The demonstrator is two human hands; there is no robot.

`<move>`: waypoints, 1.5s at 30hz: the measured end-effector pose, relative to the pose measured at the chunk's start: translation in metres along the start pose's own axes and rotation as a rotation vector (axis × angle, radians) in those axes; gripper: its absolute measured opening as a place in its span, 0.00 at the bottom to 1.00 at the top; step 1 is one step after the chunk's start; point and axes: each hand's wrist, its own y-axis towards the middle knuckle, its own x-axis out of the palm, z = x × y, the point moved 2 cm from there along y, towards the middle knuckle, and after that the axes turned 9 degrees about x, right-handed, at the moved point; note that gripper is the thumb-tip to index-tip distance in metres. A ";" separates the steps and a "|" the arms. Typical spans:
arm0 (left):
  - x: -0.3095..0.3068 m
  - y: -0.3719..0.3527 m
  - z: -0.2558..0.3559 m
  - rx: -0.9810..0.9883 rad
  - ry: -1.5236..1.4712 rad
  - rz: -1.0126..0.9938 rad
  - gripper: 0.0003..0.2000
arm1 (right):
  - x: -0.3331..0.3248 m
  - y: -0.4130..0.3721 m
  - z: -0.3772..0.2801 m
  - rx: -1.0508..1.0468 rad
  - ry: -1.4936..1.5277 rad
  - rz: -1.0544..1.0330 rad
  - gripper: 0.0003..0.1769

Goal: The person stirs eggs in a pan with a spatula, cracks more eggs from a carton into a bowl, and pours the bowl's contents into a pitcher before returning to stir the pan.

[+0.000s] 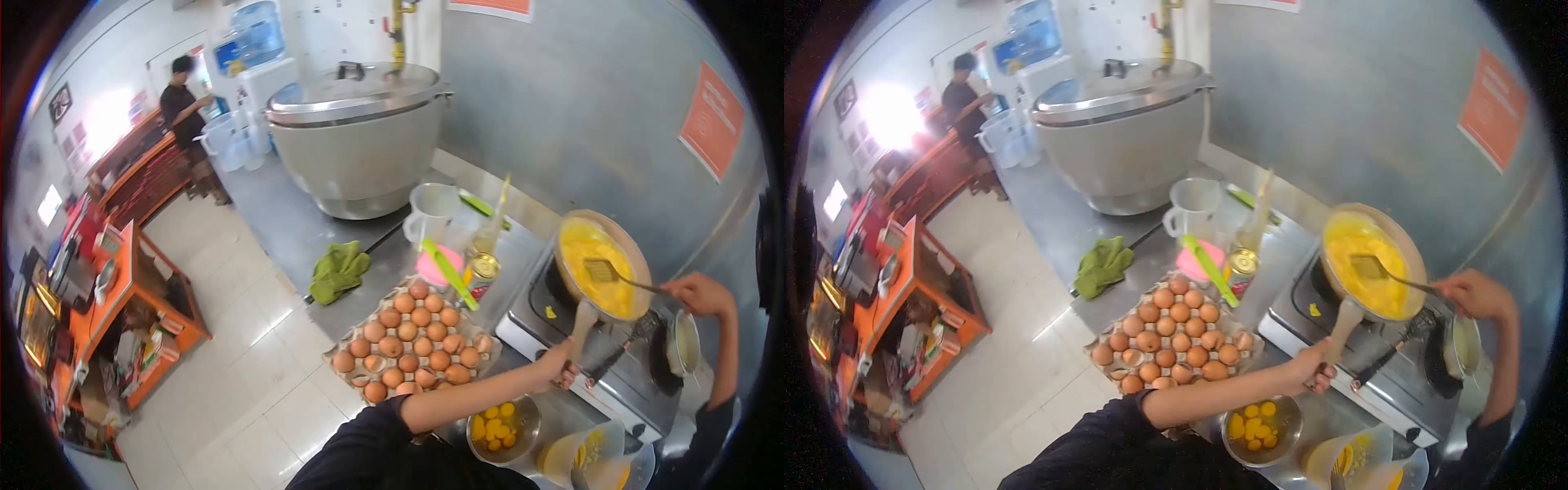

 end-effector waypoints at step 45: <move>0.009 -0.015 0.011 -0.045 0.114 -0.039 0.17 | 0.017 0.063 0.017 0.220 0.455 -0.055 0.16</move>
